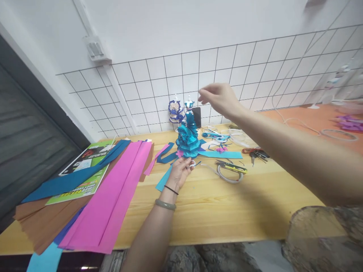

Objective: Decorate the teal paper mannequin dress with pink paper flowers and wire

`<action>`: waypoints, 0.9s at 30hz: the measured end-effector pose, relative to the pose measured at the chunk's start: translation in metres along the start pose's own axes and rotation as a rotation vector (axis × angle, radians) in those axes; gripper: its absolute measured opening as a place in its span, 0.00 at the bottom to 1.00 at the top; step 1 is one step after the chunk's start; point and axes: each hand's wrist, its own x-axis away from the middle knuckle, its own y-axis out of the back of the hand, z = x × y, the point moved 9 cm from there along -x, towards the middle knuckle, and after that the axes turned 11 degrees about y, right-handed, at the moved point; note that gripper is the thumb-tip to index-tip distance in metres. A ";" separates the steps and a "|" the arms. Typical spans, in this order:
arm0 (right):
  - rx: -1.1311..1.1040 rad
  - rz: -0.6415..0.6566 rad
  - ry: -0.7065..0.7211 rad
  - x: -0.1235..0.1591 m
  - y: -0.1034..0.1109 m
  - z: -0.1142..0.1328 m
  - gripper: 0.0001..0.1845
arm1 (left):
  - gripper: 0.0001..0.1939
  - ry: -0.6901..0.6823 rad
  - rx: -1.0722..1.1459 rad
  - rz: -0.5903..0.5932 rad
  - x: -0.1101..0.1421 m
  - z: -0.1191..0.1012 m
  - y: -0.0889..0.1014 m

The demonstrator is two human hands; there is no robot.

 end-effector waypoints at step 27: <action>-0.103 0.771 -0.093 0.232 -0.105 -0.031 0.18 | 0.15 0.094 -0.796 -0.195 0.005 0.009 0.013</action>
